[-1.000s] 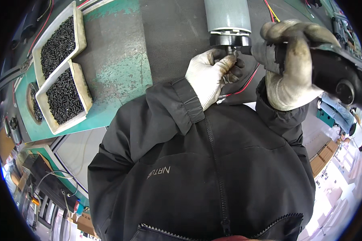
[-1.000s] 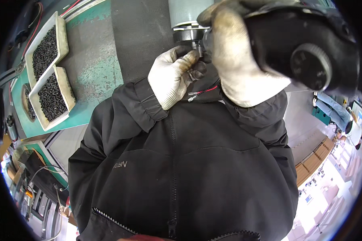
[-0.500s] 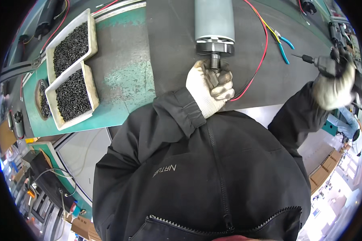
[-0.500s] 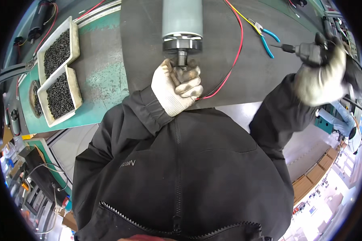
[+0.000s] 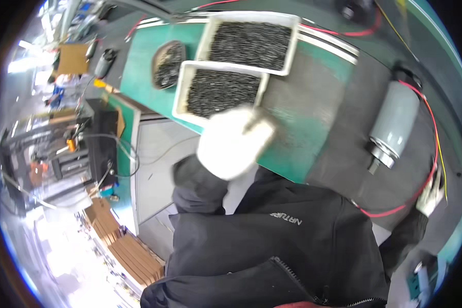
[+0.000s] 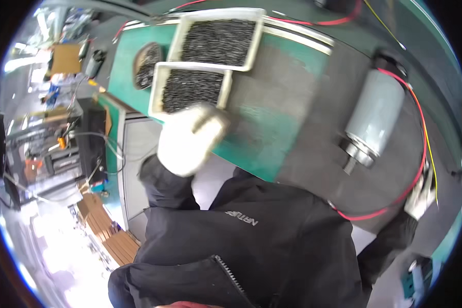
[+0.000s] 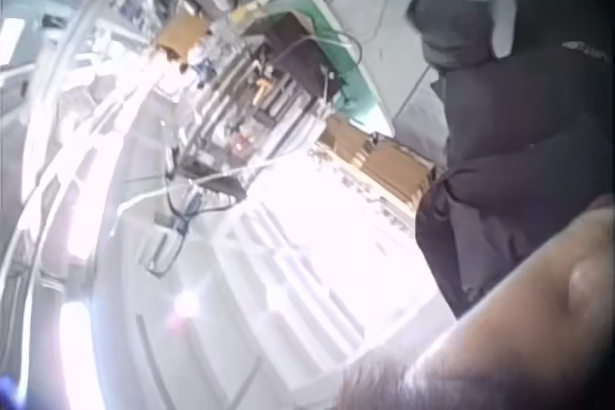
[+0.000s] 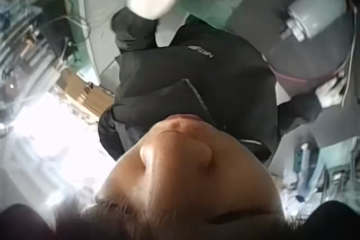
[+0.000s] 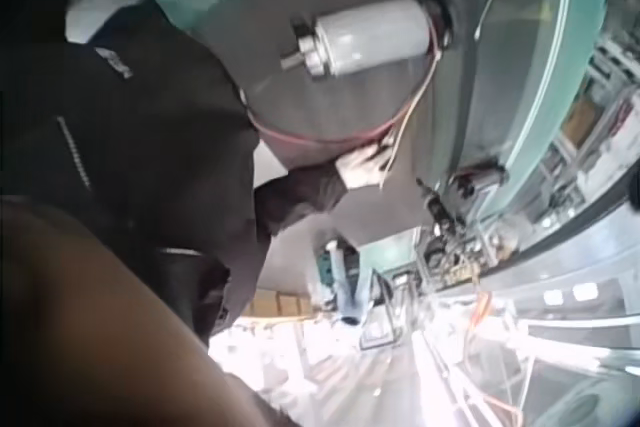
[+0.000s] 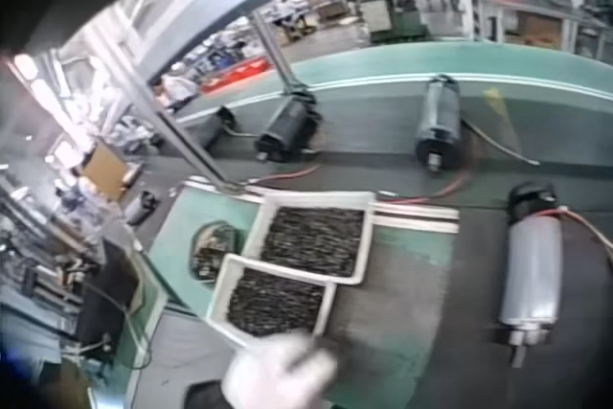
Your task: Assembling fan and motor components on a production line using hand tools.
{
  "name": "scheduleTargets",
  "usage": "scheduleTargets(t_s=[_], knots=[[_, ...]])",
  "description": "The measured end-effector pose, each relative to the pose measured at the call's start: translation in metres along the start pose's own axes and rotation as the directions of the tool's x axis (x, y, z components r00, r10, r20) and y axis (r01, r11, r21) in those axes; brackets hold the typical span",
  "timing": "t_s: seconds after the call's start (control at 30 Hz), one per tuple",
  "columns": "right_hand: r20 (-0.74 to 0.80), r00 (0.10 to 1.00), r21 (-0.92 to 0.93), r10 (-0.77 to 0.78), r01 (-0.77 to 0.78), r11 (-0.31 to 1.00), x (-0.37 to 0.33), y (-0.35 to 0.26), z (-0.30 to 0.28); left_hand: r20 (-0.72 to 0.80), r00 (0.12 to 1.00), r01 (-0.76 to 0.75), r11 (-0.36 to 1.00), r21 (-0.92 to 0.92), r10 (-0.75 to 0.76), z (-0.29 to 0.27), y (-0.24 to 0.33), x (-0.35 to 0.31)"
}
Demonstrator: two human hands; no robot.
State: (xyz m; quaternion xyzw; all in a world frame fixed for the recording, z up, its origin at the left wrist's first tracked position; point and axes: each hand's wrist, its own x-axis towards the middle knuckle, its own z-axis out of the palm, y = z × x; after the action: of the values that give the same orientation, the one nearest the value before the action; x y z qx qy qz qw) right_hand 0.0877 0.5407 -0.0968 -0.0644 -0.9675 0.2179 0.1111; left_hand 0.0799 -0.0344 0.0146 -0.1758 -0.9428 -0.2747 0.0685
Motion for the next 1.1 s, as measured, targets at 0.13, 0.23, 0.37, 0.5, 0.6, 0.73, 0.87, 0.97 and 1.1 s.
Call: scheduleTargets(t_s=[0.13, 0.23, 0.37, 0.5, 0.6, 0.73, 0.87, 0.97, 1.1], knots=[[-0.262, 0.965, -0.311, -0.031, -0.054, 0.949, -0.004, 0.016, -0.003, -0.477, 0.712, 0.701, 0.557, 0.445, -0.515, -0.074, -0.118, -0.034], [-0.270, 0.951, -0.110, 0.153, -0.189, 0.976, 0.002, 0.045, -0.002, -0.456, 0.663, 0.748, 0.517, 0.416, -0.593, -0.090, -0.201, -0.020], [-0.273, 0.954, -0.107, 0.127, -0.161, 0.981, 0.000, 0.026, 0.001, -0.409, 0.635, 0.772, 0.526, 0.357, -0.656, -0.087, -0.248, 0.013], [-0.270, 0.958, -0.083, 0.098, -0.124, 0.989, -0.001, 0.029, 0.004, -0.385, 0.674, 0.731, 0.495, 0.469, -0.630, -0.081, -0.275, 0.020], [-0.282, 0.959, -0.150, 0.040, -0.085, 0.985, -0.001, 0.022, 0.000, -0.360, 0.682, 0.717, 0.482, 0.504, -0.637, -0.077, -0.288, 0.015], [-0.259, 0.963, -0.117, 0.073, -0.106, 0.987, -0.001, 0.015, -0.002, -0.401, 0.681, 0.727, 0.498, 0.473, -0.613, -0.074, -0.294, 0.008], [-0.256, 0.964, -0.104, 0.076, -0.106, 0.989, -0.002, 0.011, -0.001, -0.369, 0.674, 0.724, 0.476, 0.499, -0.640, -0.078, -0.286, 0.015], [-0.269, 0.958, -0.068, 0.098, -0.120, 0.990, -0.003, 0.007, -0.001, -0.306, 0.672, 0.714, 0.481, 0.508, -0.674, -0.081, -0.284, 0.020], [-0.251, 0.959, -0.081, 0.135, -0.160, 0.984, -0.002, 0.007, 0.001, -0.401, 0.633, 0.763, 0.620, 0.182, -0.662, -0.099, -0.288, 0.005]])
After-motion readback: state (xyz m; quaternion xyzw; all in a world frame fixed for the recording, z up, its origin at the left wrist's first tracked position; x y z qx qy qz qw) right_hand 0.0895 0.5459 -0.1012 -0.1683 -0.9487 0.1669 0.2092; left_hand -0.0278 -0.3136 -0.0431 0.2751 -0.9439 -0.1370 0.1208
